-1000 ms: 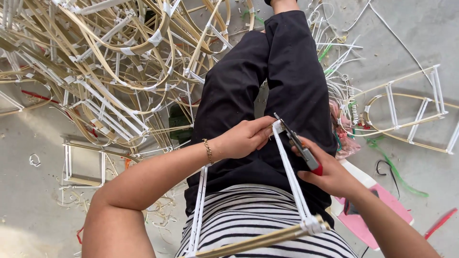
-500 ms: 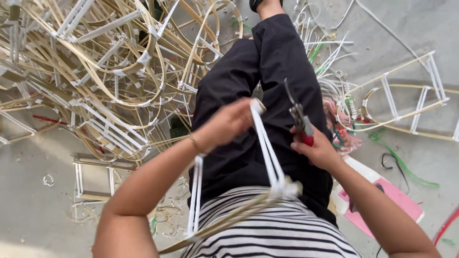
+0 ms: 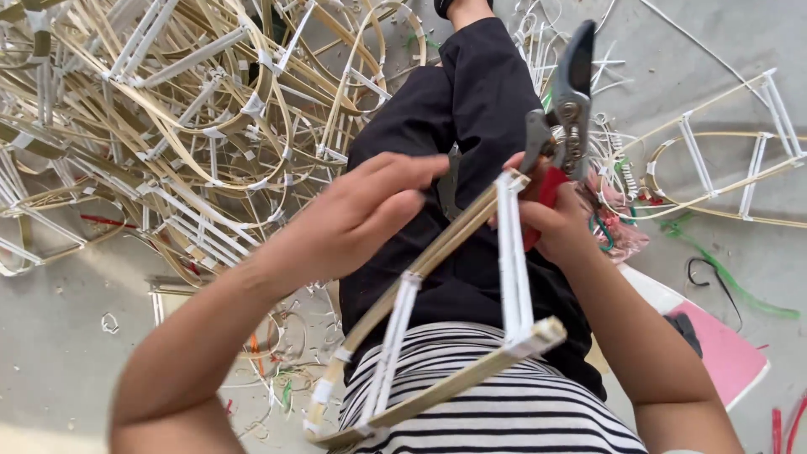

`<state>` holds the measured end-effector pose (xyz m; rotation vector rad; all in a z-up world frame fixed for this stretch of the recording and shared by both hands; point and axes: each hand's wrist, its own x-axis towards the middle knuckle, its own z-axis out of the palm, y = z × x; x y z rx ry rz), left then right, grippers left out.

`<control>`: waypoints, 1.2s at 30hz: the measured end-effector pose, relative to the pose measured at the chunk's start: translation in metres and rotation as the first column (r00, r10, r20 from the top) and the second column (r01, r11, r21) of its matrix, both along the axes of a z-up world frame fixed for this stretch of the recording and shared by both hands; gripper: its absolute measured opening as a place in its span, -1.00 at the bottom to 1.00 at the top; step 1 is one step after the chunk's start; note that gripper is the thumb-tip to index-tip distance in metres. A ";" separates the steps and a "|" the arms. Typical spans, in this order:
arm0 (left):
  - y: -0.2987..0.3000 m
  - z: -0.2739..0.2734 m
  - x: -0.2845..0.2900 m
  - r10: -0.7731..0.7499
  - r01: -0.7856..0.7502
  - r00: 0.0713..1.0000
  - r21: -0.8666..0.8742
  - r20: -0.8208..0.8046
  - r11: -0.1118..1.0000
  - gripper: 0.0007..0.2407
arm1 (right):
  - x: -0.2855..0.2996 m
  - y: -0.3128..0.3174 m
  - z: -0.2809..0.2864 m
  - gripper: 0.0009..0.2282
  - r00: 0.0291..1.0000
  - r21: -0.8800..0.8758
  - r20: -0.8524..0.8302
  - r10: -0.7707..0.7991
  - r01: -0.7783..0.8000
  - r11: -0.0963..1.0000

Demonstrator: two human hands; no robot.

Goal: Assembling and trimming curved bamboo frame components for furniture or objects.

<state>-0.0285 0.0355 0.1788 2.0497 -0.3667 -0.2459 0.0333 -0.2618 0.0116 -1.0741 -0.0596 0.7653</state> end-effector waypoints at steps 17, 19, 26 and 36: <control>-0.055 -0.131 -0.010 -0.217 -0.229 0.786 -0.598 -0.579 0.768 -0.71 | -0.020 -0.068 0.053 -0.19 0.771 -0.600 0.200 0.605 -0.392 0.698; -0.054 -0.134 -0.015 -0.223 -0.240 0.767 -0.591 -0.602 0.770 -0.71 | -0.024 -0.063 0.059 -0.14 0.762 -0.612 0.188 0.619 -0.403 0.681; -0.056 -0.135 -0.024 -0.180 -0.247 0.755 -0.527 -0.631 0.813 -0.67 | -0.029 -0.048 0.069 -0.14 0.692 -0.650 0.245 0.679 -0.402 0.645; -0.062 -0.140 -0.026 -0.073 -0.203 0.782 -0.365 -0.619 0.909 -0.67 | -0.039 -0.055 0.044 -0.20 0.707 -0.713 0.225 0.670 -0.349 0.608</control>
